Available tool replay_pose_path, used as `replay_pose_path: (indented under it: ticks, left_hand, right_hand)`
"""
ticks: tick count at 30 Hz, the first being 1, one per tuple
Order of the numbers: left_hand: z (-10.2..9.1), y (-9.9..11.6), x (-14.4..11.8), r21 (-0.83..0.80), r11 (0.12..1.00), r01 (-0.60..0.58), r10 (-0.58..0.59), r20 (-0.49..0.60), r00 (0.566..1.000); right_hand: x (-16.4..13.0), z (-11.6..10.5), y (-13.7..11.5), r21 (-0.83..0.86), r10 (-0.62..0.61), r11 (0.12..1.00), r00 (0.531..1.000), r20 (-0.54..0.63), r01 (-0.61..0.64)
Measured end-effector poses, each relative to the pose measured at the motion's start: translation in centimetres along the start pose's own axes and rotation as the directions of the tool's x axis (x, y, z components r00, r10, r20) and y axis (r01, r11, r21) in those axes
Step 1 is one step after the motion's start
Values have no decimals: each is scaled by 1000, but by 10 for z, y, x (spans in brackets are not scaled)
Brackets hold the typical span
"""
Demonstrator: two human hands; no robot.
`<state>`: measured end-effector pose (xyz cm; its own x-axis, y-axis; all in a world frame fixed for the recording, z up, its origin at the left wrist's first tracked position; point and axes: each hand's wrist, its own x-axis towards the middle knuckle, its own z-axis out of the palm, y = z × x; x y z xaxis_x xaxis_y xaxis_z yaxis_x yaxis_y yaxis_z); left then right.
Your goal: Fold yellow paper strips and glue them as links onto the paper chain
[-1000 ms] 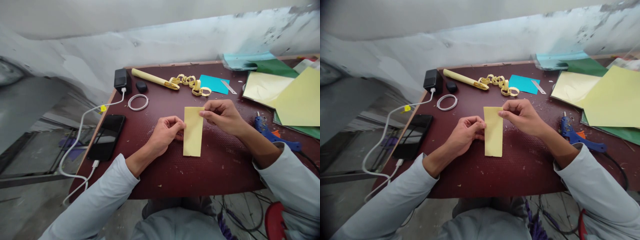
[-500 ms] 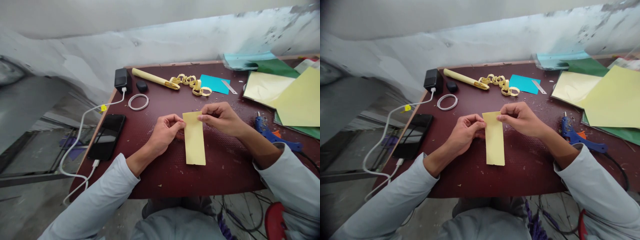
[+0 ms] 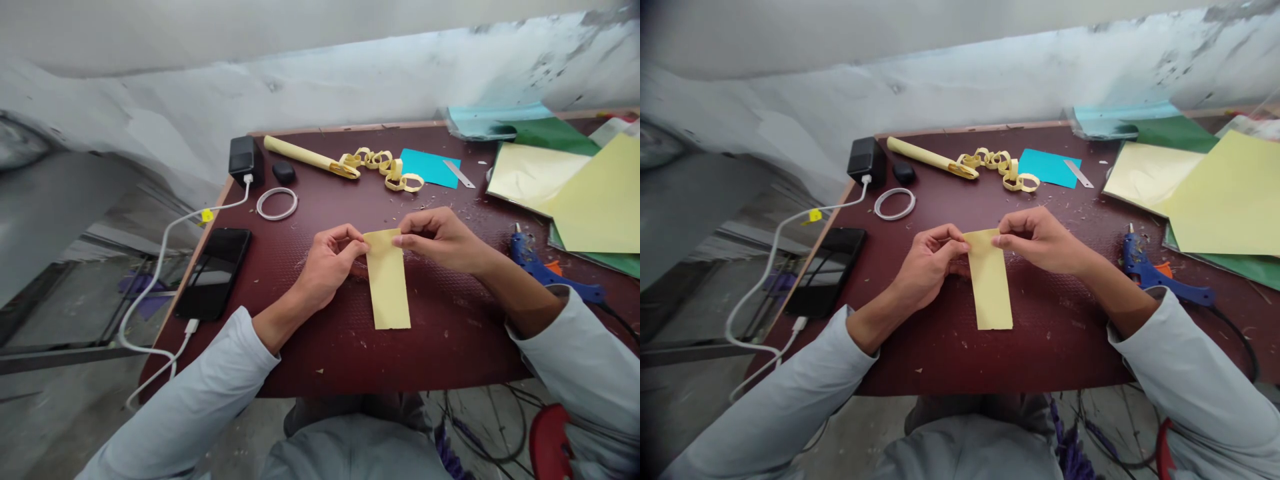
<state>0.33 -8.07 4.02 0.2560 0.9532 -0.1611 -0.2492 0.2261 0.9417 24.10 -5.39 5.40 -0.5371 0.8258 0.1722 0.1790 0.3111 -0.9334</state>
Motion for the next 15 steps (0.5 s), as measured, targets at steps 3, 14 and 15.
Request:
replay_pose_path:
  ticks: [3, 14, 15]
  left_hand:
    - [0, -1, 0, 21, 1000, 12, -12, 1, 1000]
    - [-3, -4, 1, 49, 997, -61, 62, -29, 998]
    - [-3, -4, 1, 47, 997, -62, 64, -33, 997]
  right_hand:
    - [0, 0, 0, -15, 3, 1000, 1000, 14, -2]
    - [-1, 0, 1, -26, 10, 1000, 999, 38, -9]
    - [-1, 0, 1, -33, 10, 999, 999, 38, -9]
